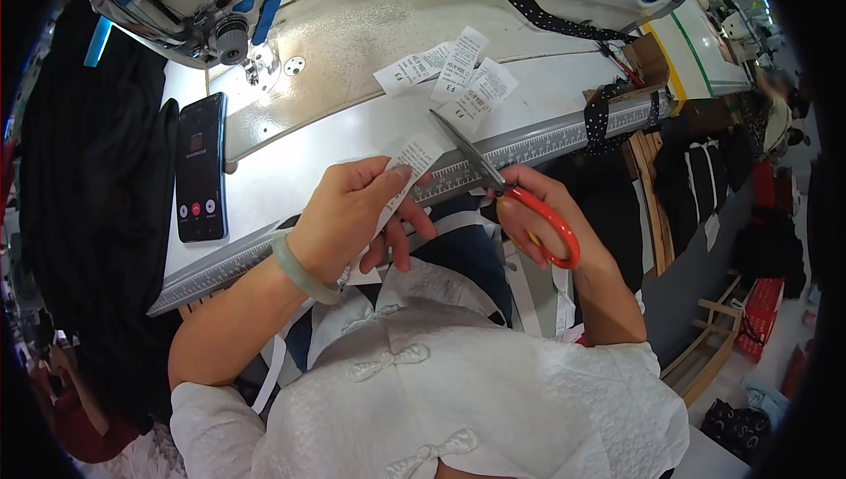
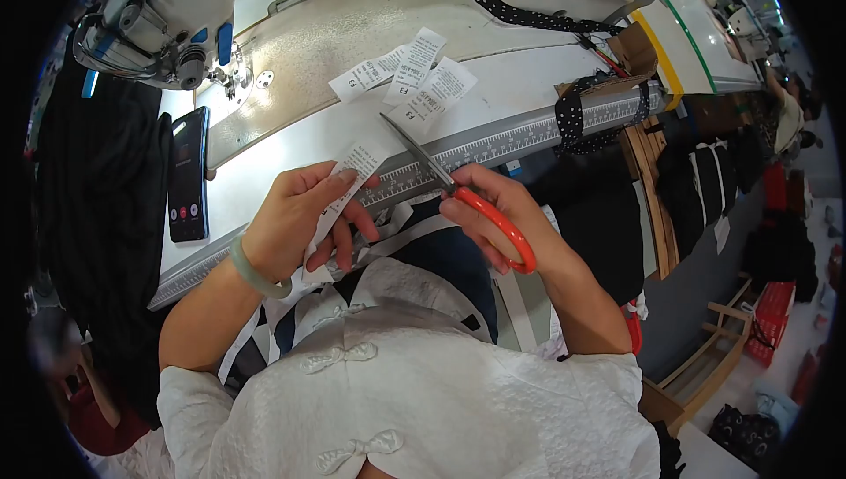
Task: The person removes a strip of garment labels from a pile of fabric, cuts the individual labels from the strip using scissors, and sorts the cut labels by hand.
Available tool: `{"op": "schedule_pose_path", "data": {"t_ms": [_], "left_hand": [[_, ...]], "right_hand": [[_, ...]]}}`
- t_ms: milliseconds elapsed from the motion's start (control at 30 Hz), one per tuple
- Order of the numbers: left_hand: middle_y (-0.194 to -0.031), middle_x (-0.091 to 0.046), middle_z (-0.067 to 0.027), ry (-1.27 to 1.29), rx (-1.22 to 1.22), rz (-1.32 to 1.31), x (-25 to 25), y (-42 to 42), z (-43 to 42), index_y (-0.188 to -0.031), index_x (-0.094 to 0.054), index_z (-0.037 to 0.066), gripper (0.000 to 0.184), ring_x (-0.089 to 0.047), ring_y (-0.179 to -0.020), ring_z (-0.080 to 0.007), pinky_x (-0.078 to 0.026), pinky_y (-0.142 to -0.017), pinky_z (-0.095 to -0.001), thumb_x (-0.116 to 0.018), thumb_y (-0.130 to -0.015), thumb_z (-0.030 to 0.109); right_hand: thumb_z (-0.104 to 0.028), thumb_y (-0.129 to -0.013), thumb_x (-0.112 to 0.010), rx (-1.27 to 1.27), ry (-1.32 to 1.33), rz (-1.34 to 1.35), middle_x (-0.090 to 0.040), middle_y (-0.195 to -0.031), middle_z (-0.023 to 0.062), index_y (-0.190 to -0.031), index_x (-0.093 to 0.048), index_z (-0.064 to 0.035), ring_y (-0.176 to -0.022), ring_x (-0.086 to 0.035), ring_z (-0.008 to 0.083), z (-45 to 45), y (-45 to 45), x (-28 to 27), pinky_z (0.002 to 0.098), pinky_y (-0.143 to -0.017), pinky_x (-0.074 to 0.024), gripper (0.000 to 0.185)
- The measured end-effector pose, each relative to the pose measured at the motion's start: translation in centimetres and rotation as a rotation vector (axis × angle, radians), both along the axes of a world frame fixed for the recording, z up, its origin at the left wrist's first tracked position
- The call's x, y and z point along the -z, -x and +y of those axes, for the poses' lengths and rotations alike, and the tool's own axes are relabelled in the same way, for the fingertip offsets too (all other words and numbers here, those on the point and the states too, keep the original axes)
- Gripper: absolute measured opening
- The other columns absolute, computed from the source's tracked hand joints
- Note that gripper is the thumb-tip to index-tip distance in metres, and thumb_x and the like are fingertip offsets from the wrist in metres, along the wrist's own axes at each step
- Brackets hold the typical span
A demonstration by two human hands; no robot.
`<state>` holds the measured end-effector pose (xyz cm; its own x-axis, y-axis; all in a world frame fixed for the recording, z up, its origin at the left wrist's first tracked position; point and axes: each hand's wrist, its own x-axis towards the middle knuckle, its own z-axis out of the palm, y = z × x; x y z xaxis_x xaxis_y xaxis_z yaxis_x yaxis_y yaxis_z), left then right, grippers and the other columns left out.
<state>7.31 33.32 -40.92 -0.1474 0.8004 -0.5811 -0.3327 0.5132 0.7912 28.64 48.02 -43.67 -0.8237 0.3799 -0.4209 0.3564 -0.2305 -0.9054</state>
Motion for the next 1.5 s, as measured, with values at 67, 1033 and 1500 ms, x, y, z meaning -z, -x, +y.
{"op": "schedule_pose_path", "data": {"t_ms": [67,1033,1500], "left_hand": [[-0.076,-0.068,-0.0163,-0.033,-0.001,-0.007,0.2,-0.3,-0.2,-0.119,-0.057,-0.005,0.038,-0.062,-0.046,-0.0171,-0.038,-0.031,-0.0213,-0.042,-0.104,0.026],[-0.077,-0.068,-0.0174,0.012,-0.043,-0.039,0.0,0.1,-0.3,-0.111,-0.057,-0.009,0.034,-0.065,-0.048,-0.0207,-0.043,-0.032,-0.0248,-0.044,-0.103,0.022],[-0.079,-0.069,-0.0196,0.011,-0.047,-0.023,0.2,-0.2,-0.3,-0.112,-0.057,-0.009,0.034,-0.065,-0.049,-0.0215,-0.043,-0.032,-0.0246,-0.044,-0.103,0.020]], "right_hand": [[-0.015,-0.093,-0.067,0.011,0.094,0.092,-0.051,-0.055,-0.0028,-0.109,-0.053,-0.0016,-0.033,-0.043,0.0033,0.7,-0.3,0.2,0.0205,-0.031,-0.0297,0.025],[-0.035,-0.085,-0.074,-0.303,-0.469,0.104,-0.046,-0.065,0.0035,-0.117,-0.046,-0.0051,-0.057,-0.042,0.0158,0.2,-2.6,-1.6,0.0310,-0.056,-0.0345,0.052],[-0.020,-0.093,-0.067,-0.216,-0.307,0.018,-0.050,-0.062,0.0026,-0.116,-0.048,-0.0013,-0.053,-0.043,0.0094,-1.7,-0.3,0.8,0.0274,-0.050,-0.0340,0.036]]}}
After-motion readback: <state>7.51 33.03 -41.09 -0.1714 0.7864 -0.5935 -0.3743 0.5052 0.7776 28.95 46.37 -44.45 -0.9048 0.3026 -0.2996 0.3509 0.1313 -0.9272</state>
